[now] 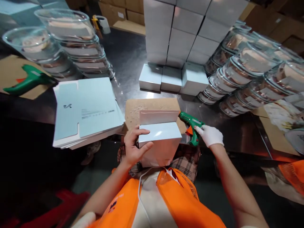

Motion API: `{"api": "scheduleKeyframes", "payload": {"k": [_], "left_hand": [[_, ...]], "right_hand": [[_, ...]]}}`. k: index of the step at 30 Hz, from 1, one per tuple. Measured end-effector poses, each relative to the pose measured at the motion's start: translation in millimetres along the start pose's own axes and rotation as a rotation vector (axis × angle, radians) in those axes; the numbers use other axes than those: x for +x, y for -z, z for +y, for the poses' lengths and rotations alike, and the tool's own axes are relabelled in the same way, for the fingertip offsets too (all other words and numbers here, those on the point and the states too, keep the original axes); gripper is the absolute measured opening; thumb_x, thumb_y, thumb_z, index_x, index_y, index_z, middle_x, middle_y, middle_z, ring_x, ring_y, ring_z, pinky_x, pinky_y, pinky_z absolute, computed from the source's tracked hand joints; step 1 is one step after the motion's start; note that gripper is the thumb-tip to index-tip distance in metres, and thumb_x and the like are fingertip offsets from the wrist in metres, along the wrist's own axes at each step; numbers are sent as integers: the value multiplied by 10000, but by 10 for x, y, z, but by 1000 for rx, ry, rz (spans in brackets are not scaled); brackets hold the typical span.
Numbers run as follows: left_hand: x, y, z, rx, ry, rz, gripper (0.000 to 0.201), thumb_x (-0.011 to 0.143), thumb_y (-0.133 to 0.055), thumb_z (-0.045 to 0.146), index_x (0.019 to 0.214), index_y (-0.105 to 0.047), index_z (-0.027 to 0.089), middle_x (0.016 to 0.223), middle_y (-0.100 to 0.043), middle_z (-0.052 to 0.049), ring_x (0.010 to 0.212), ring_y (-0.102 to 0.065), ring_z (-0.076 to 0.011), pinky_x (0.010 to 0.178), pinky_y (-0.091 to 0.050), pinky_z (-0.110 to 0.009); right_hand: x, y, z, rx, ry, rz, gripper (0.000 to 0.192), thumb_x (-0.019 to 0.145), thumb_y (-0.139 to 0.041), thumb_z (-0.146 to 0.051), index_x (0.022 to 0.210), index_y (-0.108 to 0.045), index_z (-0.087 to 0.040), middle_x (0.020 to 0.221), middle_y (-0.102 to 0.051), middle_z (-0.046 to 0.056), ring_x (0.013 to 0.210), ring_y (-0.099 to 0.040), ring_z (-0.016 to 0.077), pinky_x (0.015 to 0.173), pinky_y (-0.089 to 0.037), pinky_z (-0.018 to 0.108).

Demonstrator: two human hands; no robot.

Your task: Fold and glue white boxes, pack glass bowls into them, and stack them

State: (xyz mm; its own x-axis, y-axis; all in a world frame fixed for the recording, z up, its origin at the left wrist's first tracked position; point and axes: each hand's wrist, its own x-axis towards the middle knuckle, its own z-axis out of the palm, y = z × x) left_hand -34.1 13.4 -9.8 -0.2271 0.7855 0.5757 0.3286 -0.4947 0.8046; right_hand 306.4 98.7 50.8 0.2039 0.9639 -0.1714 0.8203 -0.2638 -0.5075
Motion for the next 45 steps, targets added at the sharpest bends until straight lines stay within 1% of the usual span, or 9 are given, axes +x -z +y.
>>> {"api": "scheduleKeyframes", "payload": {"k": [5,10,16,25,33,37,41,43,45], "left_hand": [[31,-88,64,-54,-33,-74,356,897,-799,574,1044,-763,252,965,-771,-40,1099,-727,-259,1000,-576,-374],[13,-141,51,-98,22,-59,414,885,-787,625,1005,-750,230,1170,-775,-113,1175,-739,-303,979,-596,-408],[40,-177,-119,-421,218,6,645,888,-782,642,1385,-507,337,1100,-764,-63,1139,-772,-294,1016,-605,-481],[41,-124,-146,-466,287,-47,389,848,-832,603,853,-771,219,1044,-742,-87,1088,-757,-293,992,-590,-451],[107,-212,-57,-479,369,-53,485,783,-850,694,783,-775,215,994,-794,-96,1001,-772,-283,934,-576,-411],[355,-71,-28,-425,365,137,552,726,-864,745,767,-752,206,963,-782,-74,1011,-764,-269,974,-577,-398],[690,26,85,-481,459,588,652,739,-786,834,886,-725,203,883,-738,-27,823,-718,-191,850,-593,-328],[786,-51,140,-500,506,686,692,775,-719,867,955,-707,199,816,-701,-10,721,-675,-169,752,-583,-309],[771,-185,171,-528,531,702,701,828,-653,876,1027,-679,205,855,-703,-20,765,-689,-181,768,-592,-318]], "right_hand": [[-385,-176,-632,603,259,-117,487,825,-765,-599,1119,-796,-211,1066,-818,85,973,-770,252,831,-617,362],[-456,-408,-882,924,193,-300,562,611,-943,-546,1016,-804,-180,1004,-819,63,904,-755,239,842,-621,378],[-479,-288,-698,665,610,-408,906,601,-675,-1006,1040,-829,-228,1276,-778,158,1236,-725,320,1083,-551,486],[-563,-378,-647,397,1195,-282,376,1038,-642,-375,1403,-673,-293,1479,-680,138,1336,-664,273,1123,-550,484],[-474,-446,-577,448,1146,-285,356,1021,-686,-451,1343,-707,-303,1560,-610,138,1368,-661,300,1139,-551,498],[-569,-399,-392,614,842,-92,757,838,-789,-736,1453,-623,-328,1656,-496,149,1385,-640,358,1106,-578,531],[-964,-373,-156,644,441,-186,575,840,-736,-796,1081,-782,-277,984,-800,87,788,-761,253,716,-648,368],[-1189,-464,-159,565,381,-453,637,791,-737,-847,905,-806,-223,735,-760,59,592,-686,217,557,-586,321],[-1345,-573,-255,539,341,-447,626,781,-757,-821,772,-791,-196,622,-712,40,531,-634,197,521,-547,307]]}}
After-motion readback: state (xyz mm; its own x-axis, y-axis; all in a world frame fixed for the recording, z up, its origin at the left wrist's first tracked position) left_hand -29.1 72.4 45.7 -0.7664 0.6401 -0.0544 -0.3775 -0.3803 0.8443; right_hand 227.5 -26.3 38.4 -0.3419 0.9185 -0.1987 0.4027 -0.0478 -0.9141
